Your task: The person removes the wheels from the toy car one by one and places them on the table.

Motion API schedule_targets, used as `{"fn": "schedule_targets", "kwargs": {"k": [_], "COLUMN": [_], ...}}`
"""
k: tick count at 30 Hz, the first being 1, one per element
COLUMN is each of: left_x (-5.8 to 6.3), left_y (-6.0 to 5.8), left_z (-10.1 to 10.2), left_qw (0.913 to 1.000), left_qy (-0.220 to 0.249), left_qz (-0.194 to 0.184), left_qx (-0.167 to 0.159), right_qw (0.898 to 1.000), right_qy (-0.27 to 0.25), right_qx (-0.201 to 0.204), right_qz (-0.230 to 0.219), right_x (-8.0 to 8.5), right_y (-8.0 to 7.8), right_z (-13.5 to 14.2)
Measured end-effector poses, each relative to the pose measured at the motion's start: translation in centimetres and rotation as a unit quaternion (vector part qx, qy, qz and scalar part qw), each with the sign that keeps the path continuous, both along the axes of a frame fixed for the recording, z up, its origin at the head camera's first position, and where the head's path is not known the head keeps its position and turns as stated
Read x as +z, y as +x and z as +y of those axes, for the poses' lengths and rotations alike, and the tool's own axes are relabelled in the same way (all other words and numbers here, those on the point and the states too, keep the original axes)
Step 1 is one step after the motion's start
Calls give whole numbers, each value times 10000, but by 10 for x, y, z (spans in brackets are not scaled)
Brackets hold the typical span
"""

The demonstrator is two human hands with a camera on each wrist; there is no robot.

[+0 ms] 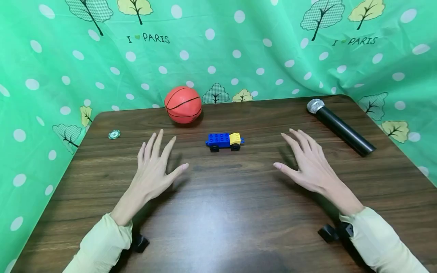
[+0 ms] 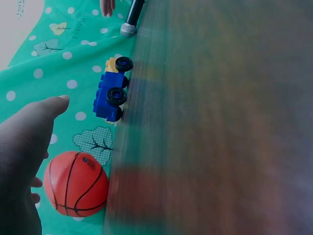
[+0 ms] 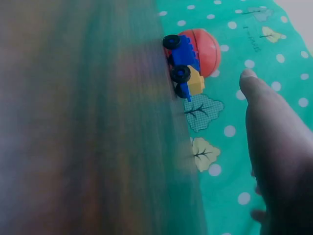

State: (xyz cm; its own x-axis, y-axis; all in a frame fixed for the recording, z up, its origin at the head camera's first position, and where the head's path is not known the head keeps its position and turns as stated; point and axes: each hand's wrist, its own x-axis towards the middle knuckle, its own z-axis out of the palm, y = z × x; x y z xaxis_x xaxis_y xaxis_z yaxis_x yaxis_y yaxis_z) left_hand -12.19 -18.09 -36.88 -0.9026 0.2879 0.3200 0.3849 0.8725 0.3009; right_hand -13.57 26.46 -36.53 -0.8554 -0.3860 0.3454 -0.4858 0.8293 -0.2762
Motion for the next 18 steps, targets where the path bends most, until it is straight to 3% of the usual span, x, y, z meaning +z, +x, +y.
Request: {"fn": "schedule_targets", "kwargs": {"k": [4, 10, 14, 18], "left_x": [0, -1, -3, -6], "left_y": [-10, -20, -29, -39], "left_z": [14, 44, 58, 66], "left_qw": [9977, 9877, 9838, 9776], "left_qy": [589, 1335, 1520, 1766], "left_qz": [-198, -465, -671, -932], "left_qx": [-271, -667, -675, -662], "right_qw": [9979, 9904, 9862, 9831], "right_qy": [-538, -1093, -1276, -1466], "right_qx": [301, 483, 584, 786], "right_qz": [-193, -691, -874, -766], "right_x": [-1, -3, -7, -12], "right_y": [-9, -23, -34, -45], "right_z": [-11, -30, -45, -57]}}
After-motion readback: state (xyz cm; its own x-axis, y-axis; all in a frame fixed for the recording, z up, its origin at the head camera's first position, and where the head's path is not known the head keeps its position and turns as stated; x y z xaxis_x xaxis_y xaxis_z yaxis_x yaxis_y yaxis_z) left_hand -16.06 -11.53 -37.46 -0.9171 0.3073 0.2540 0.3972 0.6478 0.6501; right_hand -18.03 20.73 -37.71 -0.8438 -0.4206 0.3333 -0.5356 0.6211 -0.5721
